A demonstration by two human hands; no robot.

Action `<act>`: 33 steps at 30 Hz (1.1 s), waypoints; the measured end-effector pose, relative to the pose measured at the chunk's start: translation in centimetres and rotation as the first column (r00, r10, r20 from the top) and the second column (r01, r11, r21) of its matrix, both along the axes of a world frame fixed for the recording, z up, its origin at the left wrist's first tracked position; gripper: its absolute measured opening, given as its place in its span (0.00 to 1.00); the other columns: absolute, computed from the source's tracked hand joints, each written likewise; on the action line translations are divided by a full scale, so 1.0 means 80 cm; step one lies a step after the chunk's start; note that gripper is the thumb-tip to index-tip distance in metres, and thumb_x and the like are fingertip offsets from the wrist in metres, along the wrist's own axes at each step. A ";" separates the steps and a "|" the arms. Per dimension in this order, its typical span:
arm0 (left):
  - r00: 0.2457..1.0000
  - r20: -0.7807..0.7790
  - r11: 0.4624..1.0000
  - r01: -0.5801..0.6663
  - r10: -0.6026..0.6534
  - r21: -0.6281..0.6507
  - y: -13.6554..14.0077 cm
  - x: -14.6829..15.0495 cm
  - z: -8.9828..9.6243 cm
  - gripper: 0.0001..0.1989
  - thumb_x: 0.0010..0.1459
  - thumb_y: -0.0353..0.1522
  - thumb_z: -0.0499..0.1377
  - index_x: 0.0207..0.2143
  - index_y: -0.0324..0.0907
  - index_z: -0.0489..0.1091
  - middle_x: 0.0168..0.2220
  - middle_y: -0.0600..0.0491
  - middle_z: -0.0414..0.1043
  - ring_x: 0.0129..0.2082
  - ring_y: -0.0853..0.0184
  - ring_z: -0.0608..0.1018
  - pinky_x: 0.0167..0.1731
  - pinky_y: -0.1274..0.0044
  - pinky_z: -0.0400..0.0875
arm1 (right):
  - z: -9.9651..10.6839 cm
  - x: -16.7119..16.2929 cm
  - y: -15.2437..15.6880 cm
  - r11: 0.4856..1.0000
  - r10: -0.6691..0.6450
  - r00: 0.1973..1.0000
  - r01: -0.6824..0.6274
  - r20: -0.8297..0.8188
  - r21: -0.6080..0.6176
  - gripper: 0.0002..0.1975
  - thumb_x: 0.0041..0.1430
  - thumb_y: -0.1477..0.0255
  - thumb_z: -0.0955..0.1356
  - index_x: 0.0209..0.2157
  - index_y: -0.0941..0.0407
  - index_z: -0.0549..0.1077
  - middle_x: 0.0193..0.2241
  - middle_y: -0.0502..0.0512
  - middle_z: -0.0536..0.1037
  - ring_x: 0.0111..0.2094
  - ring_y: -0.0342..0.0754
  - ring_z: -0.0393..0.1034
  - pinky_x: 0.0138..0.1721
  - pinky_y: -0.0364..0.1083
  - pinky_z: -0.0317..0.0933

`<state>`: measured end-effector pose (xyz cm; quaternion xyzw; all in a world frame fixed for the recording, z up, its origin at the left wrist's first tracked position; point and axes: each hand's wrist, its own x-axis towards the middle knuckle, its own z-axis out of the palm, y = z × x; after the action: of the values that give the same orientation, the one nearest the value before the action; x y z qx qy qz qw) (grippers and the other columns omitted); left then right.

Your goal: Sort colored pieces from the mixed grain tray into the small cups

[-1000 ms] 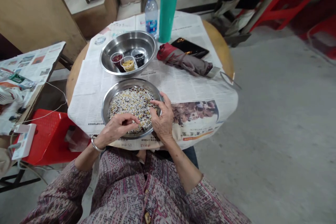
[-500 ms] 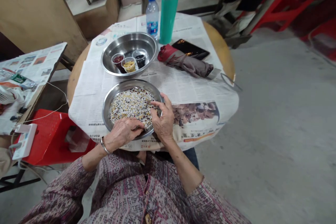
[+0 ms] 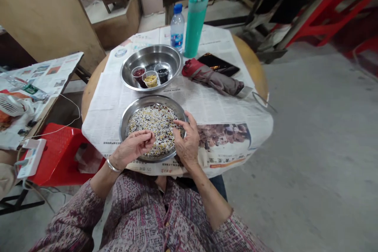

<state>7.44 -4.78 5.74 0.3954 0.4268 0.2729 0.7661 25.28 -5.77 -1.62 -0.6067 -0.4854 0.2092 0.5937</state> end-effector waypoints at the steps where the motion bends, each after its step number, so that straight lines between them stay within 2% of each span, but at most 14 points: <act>1: 0.999 0.028 0.999 -0.017 0.018 -0.029 0.000 0.000 0.000 0.13 0.53 0.40 0.63 0.33 0.39 0.69 0.30 0.54 0.65 0.27 0.75 0.64 0.26 0.80 0.59 | 0.000 0.000 0.000 1.000 0.000 1.000 0.000 0.001 0.001 0.09 0.55 0.72 0.67 0.36 0.54 0.78 0.58 0.58 0.71 0.61 0.54 0.63 0.64 0.61 0.52; 5: 0.993 0.094 0.994 -0.064 0.072 -0.086 0.002 0.004 0.009 0.10 0.51 0.36 0.62 0.32 0.39 0.66 0.29 0.53 0.65 0.26 0.75 0.64 0.25 0.81 0.60 | -0.002 0.000 0.000 1.000 0.001 1.000 -0.001 0.012 0.003 0.09 0.54 0.71 0.67 0.36 0.54 0.78 0.59 0.60 0.70 0.61 0.54 0.63 0.64 0.61 0.51; 8: 0.988 0.130 0.993 -0.072 0.084 -0.094 0.002 0.005 0.021 0.07 0.49 0.31 0.60 0.31 0.39 0.66 0.29 0.54 0.66 0.26 0.76 0.66 0.27 0.82 0.62 | -0.003 0.000 0.000 1.000 -0.001 1.000 0.001 0.013 -0.001 0.09 0.54 0.71 0.67 0.36 0.55 0.79 0.59 0.61 0.70 0.61 0.55 0.63 0.64 0.61 0.51; 11: 0.994 0.065 0.994 -0.088 0.092 -0.063 0.001 0.005 0.027 0.05 0.49 0.30 0.59 0.31 0.39 0.68 0.30 0.53 0.68 0.28 0.75 0.67 0.30 0.82 0.65 | -0.003 0.000 0.000 1.000 -0.006 1.000 0.006 0.005 -0.003 0.09 0.54 0.70 0.68 0.36 0.55 0.79 0.59 0.60 0.70 0.60 0.55 0.63 0.64 0.61 0.51; 14: 0.996 -0.014 0.995 -0.094 0.093 -0.044 0.002 0.004 0.021 0.08 0.53 0.35 0.60 0.32 0.39 0.68 0.31 0.52 0.68 0.29 0.74 0.67 0.30 0.81 0.66 | -0.003 0.000 -0.001 1.000 -0.003 1.000 0.003 0.004 -0.003 0.09 0.54 0.70 0.67 0.36 0.55 0.78 0.59 0.60 0.70 0.60 0.55 0.63 0.64 0.61 0.51; 16: 0.995 -0.026 0.995 -0.099 0.098 -0.028 0.003 0.003 0.014 0.12 0.56 0.40 0.59 0.31 0.39 0.68 0.29 0.53 0.65 0.27 0.75 0.65 0.27 0.81 0.63 | -0.003 0.000 -0.001 1.000 0.001 1.000 -0.001 0.006 -0.003 0.09 0.54 0.70 0.68 0.36 0.54 0.78 0.59 0.60 0.70 0.60 0.55 0.63 0.64 0.61 0.51; 18: 0.995 -0.053 0.997 -0.078 0.079 0.017 0.004 0.002 0.008 0.15 0.58 0.43 0.59 0.30 0.39 0.68 0.24 0.57 0.58 0.22 0.76 0.59 0.22 0.82 0.56 | -0.002 0.000 -0.001 1.000 0.000 1.000 0.000 0.006 0.000 0.09 0.54 0.71 0.67 0.36 0.54 0.78 0.59 0.59 0.70 0.61 0.54 0.63 0.64 0.61 0.51; 20: 0.988 -0.149 0.993 -0.018 0.035 0.113 0.004 0.001 0.006 0.16 0.59 0.44 0.58 0.30 0.39 0.69 0.21 0.61 0.51 0.20 0.76 0.53 0.20 0.81 0.49 | -0.002 0.000 -0.001 1.000 -0.003 1.000 0.003 0.005 0.007 0.09 0.54 0.71 0.67 0.36 0.54 0.78 0.58 0.58 0.71 0.60 0.54 0.64 0.65 0.61 0.51; 21: 0.974 -0.226 0.982 0.023 0.020 0.188 0.004 0.002 0.006 0.17 0.60 0.44 0.57 0.31 0.39 0.71 0.20 0.61 0.50 0.20 0.76 0.53 0.20 0.80 0.49 | -0.001 0.000 0.000 1.000 -0.005 1.000 0.005 0.005 0.010 0.09 0.54 0.72 0.67 0.36 0.54 0.78 0.58 0.58 0.71 0.60 0.54 0.64 0.65 0.61 0.51; 23: 0.913 -0.406 0.923 0.136 0.023 0.359 0.003 0.003 0.005 0.16 0.62 0.42 0.57 0.31 0.39 0.74 0.20 0.60 0.56 0.21 0.75 0.58 0.22 0.80 0.53 | -0.001 0.000 0.000 1.000 -0.006 1.000 0.006 0.007 0.010 0.09 0.54 0.73 0.67 0.36 0.54 0.78 0.58 0.58 0.71 0.60 0.53 0.64 0.64 0.61 0.51; 26: 0.750 -0.654 0.766 0.362 0.100 0.532 0.002 0.010 -0.001 0.09 0.61 0.36 0.59 0.33 0.41 0.77 0.21 0.58 0.66 0.24 0.73 0.66 0.29 0.78 0.62 | -0.001 0.001 0.000 1.000 -0.007 1.000 0.007 0.008 0.004 0.09 0.54 0.73 0.67 0.36 0.54 0.78 0.59 0.58 0.70 0.60 0.53 0.63 0.64 0.62 0.52; 28: 0.631 -0.754 0.657 0.492 0.183 0.572 0.002 0.017 -0.007 0.07 0.61 0.32 0.59 0.38 0.43 0.77 0.28 0.56 0.75 0.28 0.71 0.72 0.36 0.77 0.66 | 0.000 0.001 0.000 1.000 -0.006 1.000 0.006 0.006 0.000 0.09 0.54 0.73 0.66 0.36 0.54 0.77 0.59 0.57 0.70 0.61 0.53 0.63 0.64 0.62 0.52; 30: 0.546 -0.800 0.567 0.588 0.249 0.577 0.002 0.025 -0.012 0.08 0.62 0.31 0.58 0.41 0.45 0.76 0.38 0.55 0.79 0.36 0.68 0.77 0.43 0.75 0.68 | 0.000 0.001 0.000 1.000 -0.003 1.000 0.003 0.007 -0.004 0.09 0.54 0.73 0.66 0.37 0.54 0.77 0.59 0.58 0.70 0.61 0.53 0.63 0.64 0.63 0.52; 33: 0.474 -0.841 0.493 0.683 0.261 0.538 0.005 0.034 -0.015 0.09 0.64 0.32 0.57 0.43 0.46 0.76 0.44 0.53 0.79 0.42 0.66 0.78 0.46 0.74 0.69 | 0.001 0.002 0.000 1.000 0.002 1.000 -0.002 0.019 -0.012 0.09 0.55 0.73 0.67 0.37 0.54 0.77 0.60 0.58 0.69 0.61 0.53 0.63 0.64 0.62 0.52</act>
<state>10.16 -4.42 4.56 0.8471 0.4894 0.0916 0.1857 25.42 -5.74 -1.54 -0.6118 -0.4903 0.2067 0.5853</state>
